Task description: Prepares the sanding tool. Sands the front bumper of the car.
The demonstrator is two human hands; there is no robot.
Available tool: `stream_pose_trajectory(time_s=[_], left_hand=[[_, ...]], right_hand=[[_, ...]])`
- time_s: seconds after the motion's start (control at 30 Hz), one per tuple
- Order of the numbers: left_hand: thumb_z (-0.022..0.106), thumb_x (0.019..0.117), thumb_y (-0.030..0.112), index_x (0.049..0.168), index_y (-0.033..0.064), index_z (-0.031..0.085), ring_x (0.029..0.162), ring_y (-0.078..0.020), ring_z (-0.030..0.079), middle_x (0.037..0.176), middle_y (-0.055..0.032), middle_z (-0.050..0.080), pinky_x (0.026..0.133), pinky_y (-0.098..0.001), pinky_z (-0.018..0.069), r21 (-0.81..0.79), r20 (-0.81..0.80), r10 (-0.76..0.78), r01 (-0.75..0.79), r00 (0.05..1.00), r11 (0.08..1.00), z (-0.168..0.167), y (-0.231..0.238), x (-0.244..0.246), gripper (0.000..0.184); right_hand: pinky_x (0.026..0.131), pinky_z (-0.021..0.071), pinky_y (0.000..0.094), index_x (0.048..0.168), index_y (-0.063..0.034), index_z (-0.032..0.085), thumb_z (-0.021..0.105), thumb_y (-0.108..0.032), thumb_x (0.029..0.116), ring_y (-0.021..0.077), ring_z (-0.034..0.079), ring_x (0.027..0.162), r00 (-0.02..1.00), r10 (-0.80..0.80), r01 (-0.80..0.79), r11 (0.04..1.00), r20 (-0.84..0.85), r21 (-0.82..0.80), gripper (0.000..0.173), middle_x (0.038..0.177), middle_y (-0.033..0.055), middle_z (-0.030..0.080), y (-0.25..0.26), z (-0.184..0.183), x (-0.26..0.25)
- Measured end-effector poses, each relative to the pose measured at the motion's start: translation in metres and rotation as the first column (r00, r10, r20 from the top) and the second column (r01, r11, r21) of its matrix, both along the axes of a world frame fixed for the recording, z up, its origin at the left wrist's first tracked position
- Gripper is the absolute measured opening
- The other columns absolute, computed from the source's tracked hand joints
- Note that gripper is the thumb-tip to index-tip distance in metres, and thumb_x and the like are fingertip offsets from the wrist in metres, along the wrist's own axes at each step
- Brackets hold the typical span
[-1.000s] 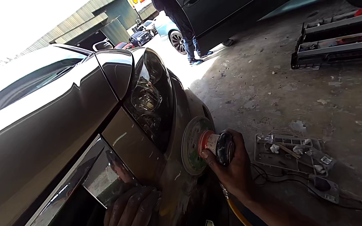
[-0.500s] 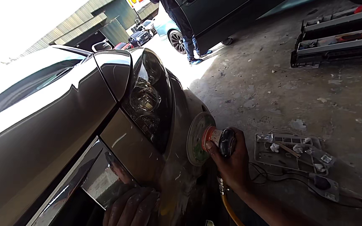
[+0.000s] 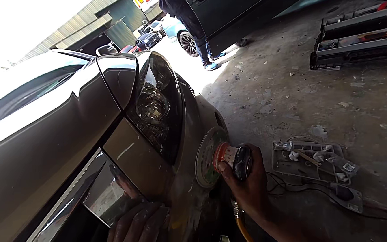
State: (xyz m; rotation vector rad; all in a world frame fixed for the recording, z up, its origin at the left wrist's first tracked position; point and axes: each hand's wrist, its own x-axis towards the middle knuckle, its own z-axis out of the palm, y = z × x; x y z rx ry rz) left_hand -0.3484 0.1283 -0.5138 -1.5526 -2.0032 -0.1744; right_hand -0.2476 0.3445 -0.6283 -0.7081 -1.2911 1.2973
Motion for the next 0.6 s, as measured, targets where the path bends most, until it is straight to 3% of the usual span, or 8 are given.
stream_pose_trajectory(time_s=[0.17,0.33,0.5,0.6], left_hand=[[0.051,0.1054,0.03,0.104,0.0173,0.069,0.112,-0.0202,0.059,0.107,-0.0022,0.07,0.098,-0.0351,0.0394,0.019,-0.007,-0.005,0.006,1.0,1.0,-0.001,0.0,0.0,0.022],[0.051,0.1057,0.03,0.105,0.0166,0.069,0.113,-0.0204,0.059,0.108,-0.0029,0.07,0.1,-0.0355,0.0392,0.003,0.006,-0.006,0.006,1.0,1.0,-0.001,-0.001,0.0,0.023],[0.051,0.1055,0.031,0.103,0.0171,0.07,0.112,-0.0201,0.059,0.106,-0.0025,0.07,0.098,-0.0353,0.0395,0.02,-0.002,-0.008,0.008,1.0,1.0,-0.002,0.0,0.0,0.023],[0.051,0.1054,0.031,0.104,0.017,0.069,0.113,-0.0203,0.059,0.106,-0.0027,0.07,0.099,-0.0354,0.0392,0.004,0.007,0.002,-0.002,1.0,1.0,-0.001,0.0,0.001,0.023]], right_hand=[[0.058,0.0574,0.0233,0.129,-0.0166,0.05,0.079,-0.048,0.0785,0.0043,0.066,0.07,1.0,-0.015,0.015,0.996,0.007,-0.083,0.066,0.09,-0.0047,0.066,0.006,-0.001,-0.005],[0.068,0.0599,0.021,0.129,-0.0152,0.051,0.08,-0.046,0.0796,0.0026,0.068,0.082,0.999,0.002,-0.002,1.0,-0.042,0.0,0.065,0.098,-0.0056,0.068,-0.001,0.002,-0.001],[0.054,0.0568,0.0243,0.13,-0.0164,0.05,0.079,-0.047,0.0791,0.0055,0.065,0.066,1.0,0.001,0.0,0.993,0.008,-0.121,0.066,0.088,-0.0039,0.066,0.009,0.001,-0.006],[0.064,0.0593,0.0225,0.13,-0.0156,0.05,0.079,-0.048,0.0786,0.0037,0.068,0.077,1.0,0.026,-0.026,0.998,-0.004,-0.058,0.067,0.094,-0.0048,0.067,0.001,0.001,0.0]])
